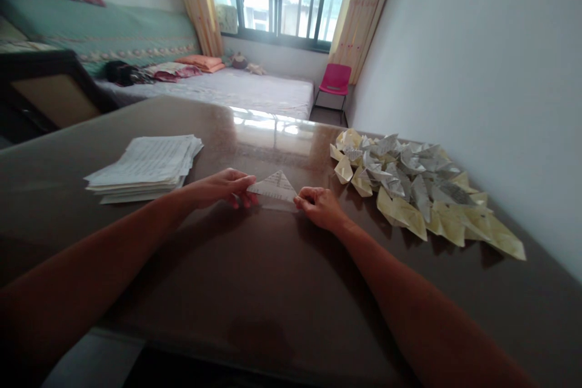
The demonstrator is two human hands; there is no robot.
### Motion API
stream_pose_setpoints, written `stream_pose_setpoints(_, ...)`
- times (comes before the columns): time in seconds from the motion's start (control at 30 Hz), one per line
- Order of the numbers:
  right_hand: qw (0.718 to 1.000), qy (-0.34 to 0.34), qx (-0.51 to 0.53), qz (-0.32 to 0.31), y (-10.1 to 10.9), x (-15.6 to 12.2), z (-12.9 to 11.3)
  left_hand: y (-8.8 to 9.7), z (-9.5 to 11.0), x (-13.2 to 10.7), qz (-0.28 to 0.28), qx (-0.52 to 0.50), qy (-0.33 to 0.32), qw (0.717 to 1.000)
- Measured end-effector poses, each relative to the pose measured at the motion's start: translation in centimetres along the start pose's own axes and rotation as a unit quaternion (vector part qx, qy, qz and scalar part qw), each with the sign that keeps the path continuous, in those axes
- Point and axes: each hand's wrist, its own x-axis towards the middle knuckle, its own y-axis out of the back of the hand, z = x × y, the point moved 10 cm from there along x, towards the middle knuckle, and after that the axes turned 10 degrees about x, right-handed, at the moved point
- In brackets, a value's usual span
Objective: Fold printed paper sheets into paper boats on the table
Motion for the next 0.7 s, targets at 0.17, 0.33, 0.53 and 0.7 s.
stream_pose_setpoints(0.17,1.0,0.007,-0.002,0.003,-0.1,0.0,0.0,0.0,-0.2,0.8,0.017,0.042,-0.029,0.999)
stream_pose_setpoints(0.33,0.999,0.023,-0.023,-0.009,-0.3,0.0,-0.4,0.8,1.0,1.0,0.094,0.154,-0.075,0.981)
stream_pose_setpoints(0.53,0.995,0.019,-0.1,0.003,-0.1,-0.1,-0.1,0.7,2.2,0.5,0.121,0.25,-0.087,0.957)
stream_pose_setpoints(0.7,0.972,0.118,-0.188,0.075,0.7,-1.2,-4.2,-1.1,4.2,-0.6,0.088,0.287,-0.107,0.948)
